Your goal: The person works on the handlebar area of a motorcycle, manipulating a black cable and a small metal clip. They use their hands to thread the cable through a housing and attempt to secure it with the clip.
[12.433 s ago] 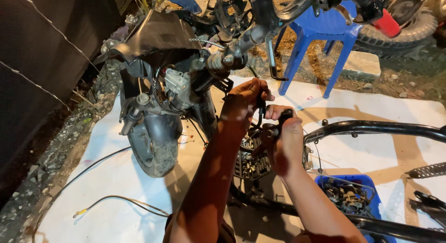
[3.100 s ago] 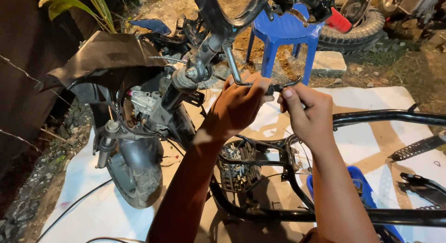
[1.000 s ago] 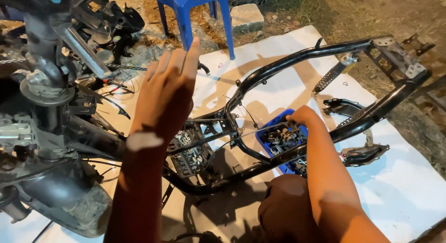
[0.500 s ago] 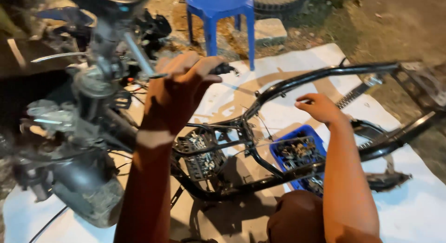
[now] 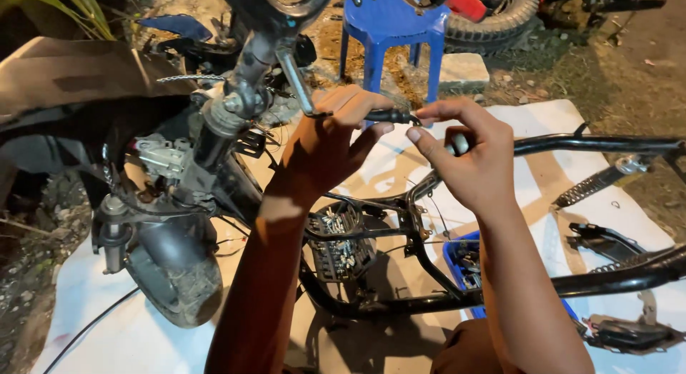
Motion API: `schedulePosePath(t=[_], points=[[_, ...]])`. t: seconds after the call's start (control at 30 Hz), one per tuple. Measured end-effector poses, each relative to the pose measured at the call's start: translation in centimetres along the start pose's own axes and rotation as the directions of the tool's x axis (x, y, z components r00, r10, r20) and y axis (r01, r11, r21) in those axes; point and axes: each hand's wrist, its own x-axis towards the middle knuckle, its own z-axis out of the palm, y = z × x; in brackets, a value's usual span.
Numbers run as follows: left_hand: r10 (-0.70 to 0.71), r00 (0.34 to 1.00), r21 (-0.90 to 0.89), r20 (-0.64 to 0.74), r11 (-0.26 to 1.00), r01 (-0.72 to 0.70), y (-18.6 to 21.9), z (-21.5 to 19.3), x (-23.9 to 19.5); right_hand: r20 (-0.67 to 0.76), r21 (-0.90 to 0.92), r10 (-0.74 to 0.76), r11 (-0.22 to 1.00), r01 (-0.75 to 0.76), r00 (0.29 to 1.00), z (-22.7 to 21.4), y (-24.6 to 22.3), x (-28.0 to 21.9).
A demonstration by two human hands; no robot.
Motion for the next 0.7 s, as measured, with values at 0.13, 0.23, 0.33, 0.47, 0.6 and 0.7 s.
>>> schedulePosePath(t=[0.13, 0.23, 0.33, 0.47, 0.6, 0.7], points=[[0.045, 0.999, 0.012, -0.030, 0.999, -0.045, 0.2, -0.6, -0.1, -0.037, -0.020, -0.075, 0.997, 0.074, 0.997, 0.3, 1.3, 0.0], [0.080, 0.991, -0.040, -0.109, 0.996, -0.085, -0.1, -0.6, -0.3, -0.078, 0.065, -0.050, 0.996, 0.055, 0.996, 0.8, 0.9, 0.3], [0.049, 0.994, 0.033, -0.102, 0.998, -0.046, 0.3, -1.2, -0.1, -0.079, 0.284, 0.159, 0.950, -0.130, 0.984, 1.4, 1.1, 0.6], [0.112, 0.981, 0.218, -0.157, 0.973, -0.076, -0.1, -1.4, -0.2, -0.036, 0.456, 0.277, 0.859, -0.230, 0.960, 2.4, 2.9, 0.9], [0.139, 0.972, 0.269, -0.188, 0.959, -0.085, 0.0, -1.9, -0.6, -0.034, 0.397, 0.236, 0.895, -0.203, 0.971, 3.3, 2.8, 0.5], [0.171, 0.978, 0.311, -0.120, 0.942, -0.126, -1.0, -1.8, -0.9, -0.018, 0.410, 0.227, 0.890, -0.200, 0.974, 3.8, 2.6, 0.4]])
